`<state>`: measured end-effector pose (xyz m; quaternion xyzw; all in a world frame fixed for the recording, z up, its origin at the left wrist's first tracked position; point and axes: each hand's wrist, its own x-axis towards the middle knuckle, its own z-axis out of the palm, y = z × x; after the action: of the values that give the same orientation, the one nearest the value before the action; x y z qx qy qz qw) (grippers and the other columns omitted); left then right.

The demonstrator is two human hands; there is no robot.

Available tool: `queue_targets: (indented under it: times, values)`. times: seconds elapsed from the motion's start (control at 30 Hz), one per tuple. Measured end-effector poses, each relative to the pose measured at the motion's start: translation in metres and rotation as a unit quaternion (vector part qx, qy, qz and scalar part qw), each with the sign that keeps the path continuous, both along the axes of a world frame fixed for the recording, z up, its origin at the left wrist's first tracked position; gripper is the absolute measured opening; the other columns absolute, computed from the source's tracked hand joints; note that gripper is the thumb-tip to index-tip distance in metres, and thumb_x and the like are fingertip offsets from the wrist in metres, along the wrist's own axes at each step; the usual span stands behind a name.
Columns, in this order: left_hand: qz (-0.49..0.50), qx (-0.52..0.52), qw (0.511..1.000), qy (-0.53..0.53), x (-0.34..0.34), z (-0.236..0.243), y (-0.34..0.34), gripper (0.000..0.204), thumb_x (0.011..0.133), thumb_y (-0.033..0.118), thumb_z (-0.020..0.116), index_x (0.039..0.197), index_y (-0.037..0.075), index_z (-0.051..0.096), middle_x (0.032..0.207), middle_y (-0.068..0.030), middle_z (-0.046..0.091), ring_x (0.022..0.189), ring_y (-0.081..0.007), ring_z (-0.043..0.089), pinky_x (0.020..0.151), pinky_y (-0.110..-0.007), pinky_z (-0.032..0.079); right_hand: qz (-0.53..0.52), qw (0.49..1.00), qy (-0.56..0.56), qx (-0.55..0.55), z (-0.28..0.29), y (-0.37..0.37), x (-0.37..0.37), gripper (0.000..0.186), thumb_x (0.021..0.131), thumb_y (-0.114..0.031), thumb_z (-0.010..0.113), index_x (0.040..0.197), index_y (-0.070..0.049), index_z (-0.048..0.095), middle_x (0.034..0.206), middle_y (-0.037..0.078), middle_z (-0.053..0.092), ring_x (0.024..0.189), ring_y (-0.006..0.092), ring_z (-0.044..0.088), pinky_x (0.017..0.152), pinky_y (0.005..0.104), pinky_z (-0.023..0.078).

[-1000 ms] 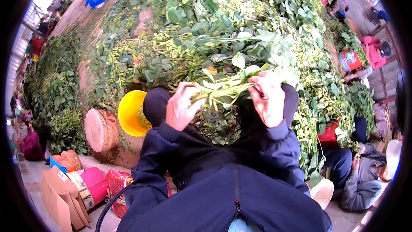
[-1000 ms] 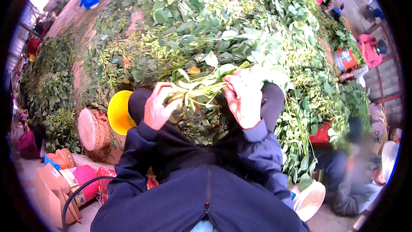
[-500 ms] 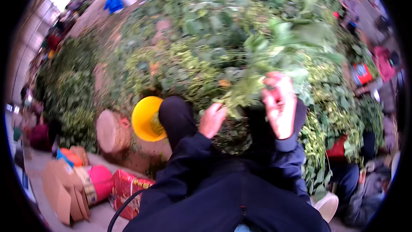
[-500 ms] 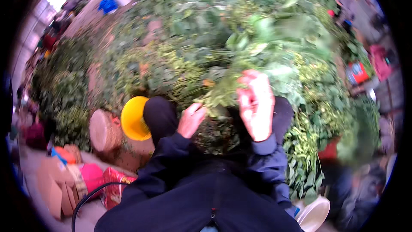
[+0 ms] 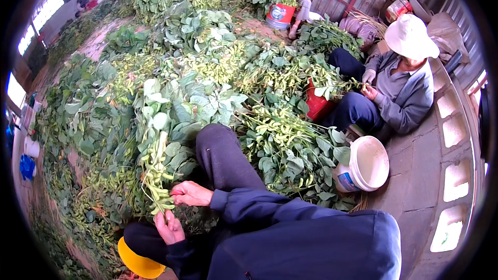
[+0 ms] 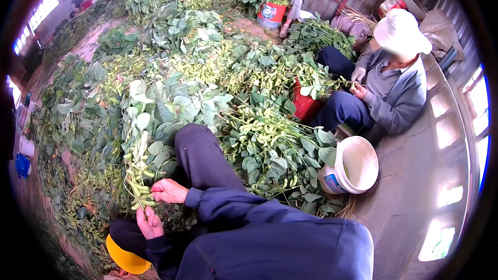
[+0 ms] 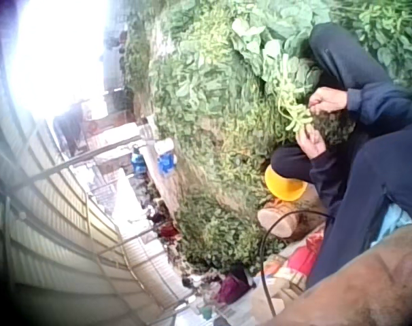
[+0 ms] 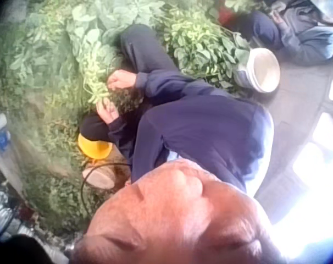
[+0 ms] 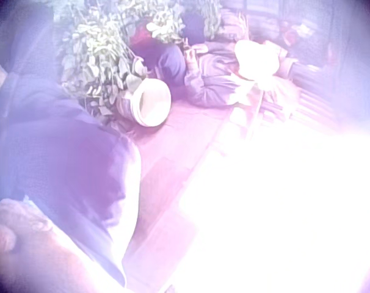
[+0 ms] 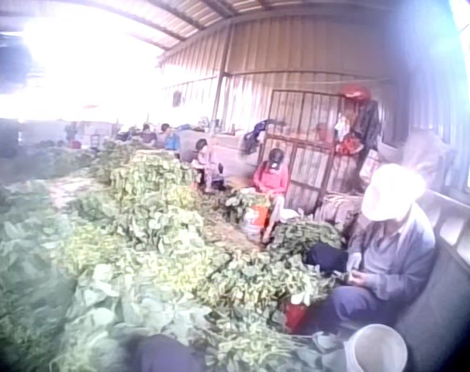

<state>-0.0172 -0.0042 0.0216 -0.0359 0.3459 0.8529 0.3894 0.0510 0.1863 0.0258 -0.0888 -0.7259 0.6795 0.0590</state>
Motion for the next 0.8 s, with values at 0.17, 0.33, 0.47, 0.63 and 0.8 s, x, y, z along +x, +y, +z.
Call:
queue_targets:
  times: [0.17,0.33,0.47,0.63,0.8]
  values:
    - [-0.023,0.030,0.999,-0.026,0.006,0.003,0.002,0.014,0.101,0.019,0.048,0.108,0.007,0.052,0.073,0.0007,0.048,0.046,-0.0031,0.029,0.040,-0.018,0.024,0.005,0.960,0.026,-0.279,-0.013,-0.008,-0.010,0.010,0.091,-0.013,0.063,0.085,-0.005,0.061,0.068,-0.007,0.055,0.054,0.0026,0.043,0.049,0.0222,0.033]
    - [0.009,-0.024,0.997,0.072,0.025,0.018,0.017,0.025,0.095,0.018,0.055,0.116,0.005,0.053,0.077,-0.0009,0.051,0.051,-0.0053,0.035,0.046,-0.019,0.029,-0.128,0.935,0.074,-0.323,0.002,-0.028,-0.017,0.008,0.084,-0.005,0.067,0.080,-0.005,0.060,0.071,-0.001,0.059,0.066,0.0097,0.057,0.054,0.0266,0.043]
    - [0.061,-0.145,0.979,0.126,0.041,0.044,0.036,0.041,0.089,0.010,0.062,0.128,0.002,0.051,0.097,-0.0024,0.058,0.073,-0.0095,0.052,0.063,-0.021,0.040,-0.211,0.969,0.113,-0.053,-0.030,-0.021,-0.028,0.017,0.076,-0.005,0.071,0.085,-0.003,0.057,0.077,0.015,0.060,0.073,0.0248,0.063,0.062,0.0364,0.048]
    - [0.042,-0.166,0.967,0.189,0.033,0.030,0.040,0.042,0.084,0.003,0.063,0.124,0.001,0.053,0.095,-0.0032,0.060,0.075,-0.0107,0.054,0.068,-0.023,0.042,-0.259,0.964,0.050,0.039,0.018,-0.021,-0.015,0.026,0.071,-0.001,0.070,0.079,-0.004,0.045,0.077,0.015,0.060,0.072,0.0297,0.061,0.067,0.0376,0.049]
    - [0.045,-0.107,0.990,0.077,0.030,0.028,0.046,0.020,0.084,0.006,0.058,0.103,0.005,0.054,0.076,0.0013,0.049,0.059,-0.0056,0.042,0.050,-0.019,0.030,-0.274,0.938,0.028,-0.209,0.004,-0.023,-0.014,0.027,0.070,0.010,0.067,0.087,-0.006,0.053,0.085,0.000,0.057,0.080,0.0086,0.054,0.070,0.0272,0.048]
